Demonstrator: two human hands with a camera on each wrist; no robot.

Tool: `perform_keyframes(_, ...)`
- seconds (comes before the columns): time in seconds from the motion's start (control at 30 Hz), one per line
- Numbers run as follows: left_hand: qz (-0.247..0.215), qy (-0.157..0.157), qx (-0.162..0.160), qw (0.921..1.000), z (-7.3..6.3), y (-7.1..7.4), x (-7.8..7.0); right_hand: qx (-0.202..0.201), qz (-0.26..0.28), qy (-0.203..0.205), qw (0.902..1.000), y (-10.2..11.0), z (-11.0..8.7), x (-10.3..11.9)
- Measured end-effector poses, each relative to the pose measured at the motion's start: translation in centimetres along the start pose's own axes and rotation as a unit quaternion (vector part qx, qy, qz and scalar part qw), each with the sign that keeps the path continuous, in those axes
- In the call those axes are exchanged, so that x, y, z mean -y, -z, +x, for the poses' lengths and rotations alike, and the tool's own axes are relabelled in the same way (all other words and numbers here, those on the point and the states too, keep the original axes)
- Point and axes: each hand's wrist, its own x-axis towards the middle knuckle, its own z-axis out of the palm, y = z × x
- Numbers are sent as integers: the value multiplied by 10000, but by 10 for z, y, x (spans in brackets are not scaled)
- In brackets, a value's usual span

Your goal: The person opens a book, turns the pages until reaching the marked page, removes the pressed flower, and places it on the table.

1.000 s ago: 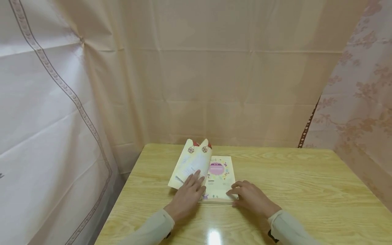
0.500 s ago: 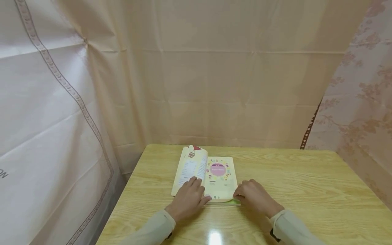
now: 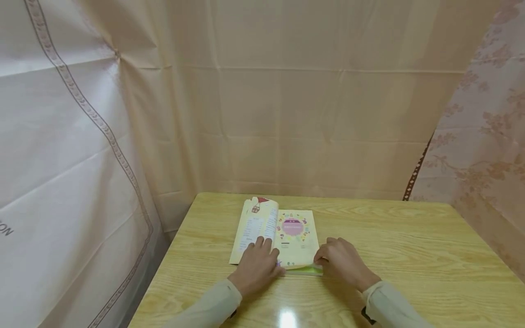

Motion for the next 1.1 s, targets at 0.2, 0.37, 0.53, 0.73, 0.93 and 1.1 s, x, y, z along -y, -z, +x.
perform_keyframes(0.2,-16,65,19,10000,2,2,0,-148,146,-383,9990,4,1,3)
perform_keyframes(0.37,-68,142,-15,9999,3,3,0,-624,335,-829,9940,6,3,7)
perform_keyframes(0.53,-66,314,-78,9995,5,5,1,-565,613,-1308,9879,4,1,6)
perform_keyframes(0.73,-122,511,-428,9977,4,1,6,455,597,-1202,9899,-6,-7,6)
perform_keyframes(0.93,-168,393,-1138,9926,2,0,10,866,374,-947,9910,-15,-11,6)
perform_keyframes(1.1,2,-130,-798,9967,2,3,11,927,246,-771,9924,-17,-12,4)
